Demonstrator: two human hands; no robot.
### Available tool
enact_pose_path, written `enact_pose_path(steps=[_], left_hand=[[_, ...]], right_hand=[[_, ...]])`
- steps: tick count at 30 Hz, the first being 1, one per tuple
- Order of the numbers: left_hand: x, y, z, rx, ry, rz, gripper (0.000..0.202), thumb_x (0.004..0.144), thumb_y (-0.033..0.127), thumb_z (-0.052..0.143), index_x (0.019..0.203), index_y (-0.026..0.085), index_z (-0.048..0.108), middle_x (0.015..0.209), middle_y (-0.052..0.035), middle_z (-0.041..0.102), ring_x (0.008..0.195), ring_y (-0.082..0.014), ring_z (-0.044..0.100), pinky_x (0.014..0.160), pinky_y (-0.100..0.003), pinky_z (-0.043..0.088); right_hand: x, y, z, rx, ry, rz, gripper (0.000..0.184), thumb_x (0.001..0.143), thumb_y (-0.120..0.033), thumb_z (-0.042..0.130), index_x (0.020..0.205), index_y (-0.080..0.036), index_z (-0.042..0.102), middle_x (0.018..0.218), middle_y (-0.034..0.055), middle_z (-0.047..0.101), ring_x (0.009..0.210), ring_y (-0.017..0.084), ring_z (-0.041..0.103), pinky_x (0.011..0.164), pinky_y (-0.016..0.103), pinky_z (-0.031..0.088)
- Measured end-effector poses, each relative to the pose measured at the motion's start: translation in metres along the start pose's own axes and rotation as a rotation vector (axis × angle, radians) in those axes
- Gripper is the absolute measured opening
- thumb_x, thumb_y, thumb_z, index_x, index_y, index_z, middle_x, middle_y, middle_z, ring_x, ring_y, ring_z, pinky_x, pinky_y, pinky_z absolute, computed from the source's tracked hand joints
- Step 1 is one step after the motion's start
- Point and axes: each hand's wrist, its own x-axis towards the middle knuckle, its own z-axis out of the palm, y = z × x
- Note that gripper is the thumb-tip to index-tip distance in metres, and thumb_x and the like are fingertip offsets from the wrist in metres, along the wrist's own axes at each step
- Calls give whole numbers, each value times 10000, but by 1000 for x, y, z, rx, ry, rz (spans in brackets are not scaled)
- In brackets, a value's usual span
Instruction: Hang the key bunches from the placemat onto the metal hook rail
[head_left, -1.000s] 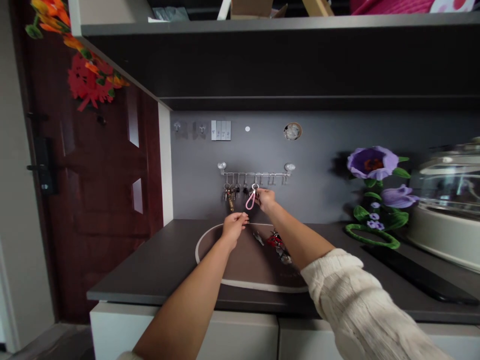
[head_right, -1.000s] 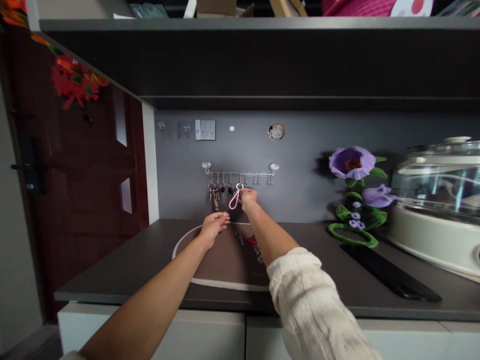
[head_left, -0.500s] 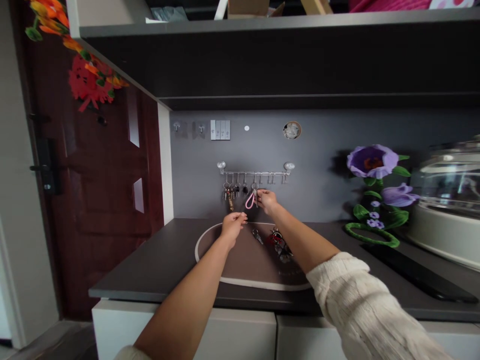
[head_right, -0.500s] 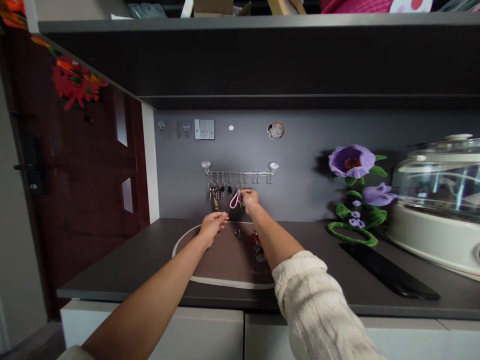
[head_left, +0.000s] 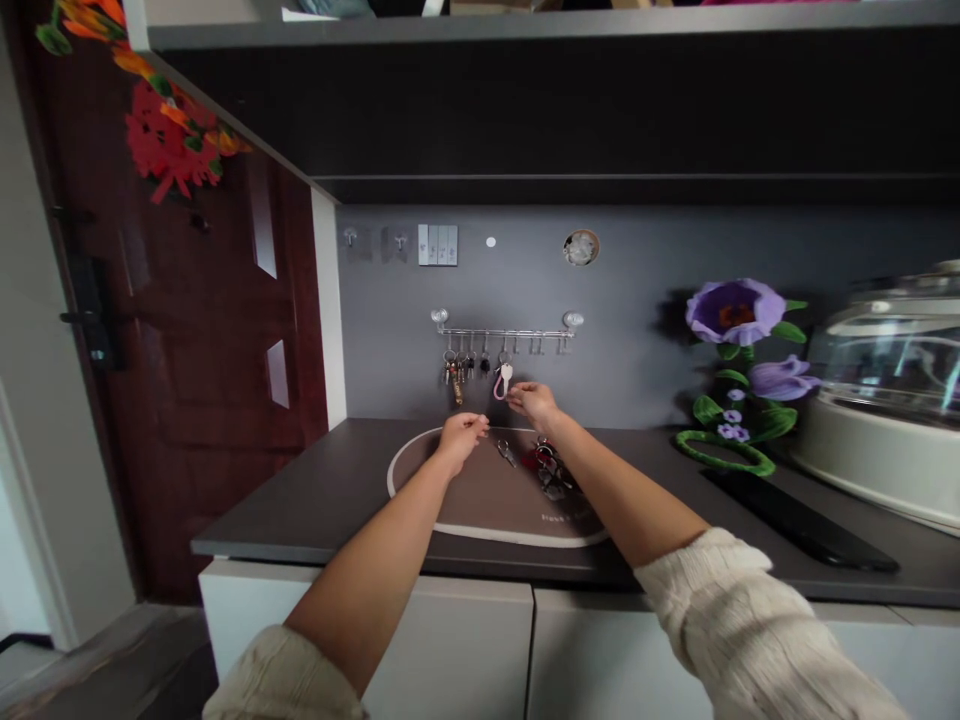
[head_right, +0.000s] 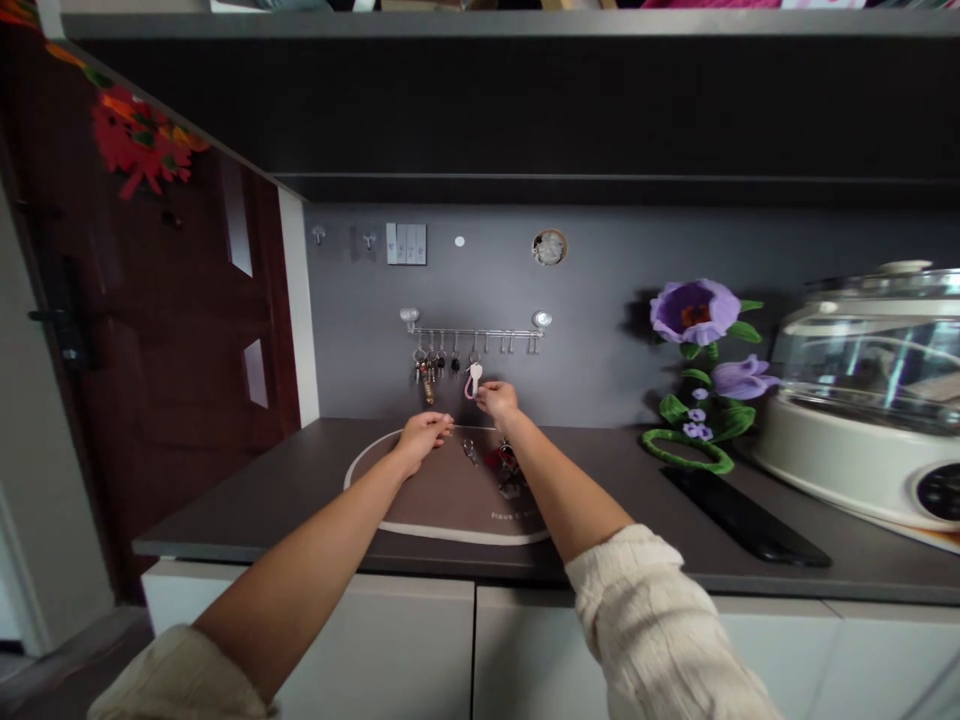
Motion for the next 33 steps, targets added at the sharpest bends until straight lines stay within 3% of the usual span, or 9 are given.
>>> enact_pose_path(steps=[5, 11, 17, 26, 33], left_hand=[[0, -2, 0, 43, -22, -19, 154, 705, 238, 509, 709, 104, 584, 677, -48, 595, 535, -61, 484, 501, -182, 355], [-4, -2, 0, 100, -24, 10, 147, 697, 240, 516, 683, 110, 583, 639, -33, 585, 526, -66, 475, 510, -192, 357], [-2, -5, -1, 120, -43, 2, 134, 702, 216, 508, 659, 116, 586, 607, -22, 581, 522, -68, 477, 535, -203, 360], [-1, -7, 2, 134, -51, -6, 87, 688, 171, 521, 631, 123, 567, 573, -7, 559, 523, -71, 480, 572, -214, 373], [0, -10, 2, 184, -57, 10, 83, 674, 178, 535, 620, 124, 568, 548, 0, 543, 515, -75, 467, 579, -221, 369]], right_hand=[[-14, 10, -6, -140, -49, 5, 68, 671, -74, 510, 683, -140, 506, 592, -12, 535, 499, 56, 504, 582, 216, 449], [-29, 17, -21, -802, -204, -263, 127, 656, -226, 556, 717, -128, 609, 618, 8, 591, 546, 77, 484, 562, 196, 374], [-39, 11, -29, -1201, -392, -288, 179, 661, -271, 566, 741, -145, 666, 678, 27, 636, 602, 99, 518, 552, 186, 340], [-35, 21, -26, -1385, -423, -316, 207, 688, -299, 548, 806, -182, 672, 769, 29, 650, 668, 115, 547, 564, 186, 336], [-33, 26, -26, -1334, -409, -340, 181, 682, -271, 550, 792, -190, 670, 768, 27, 652, 661, 113, 548, 567, 186, 338]])
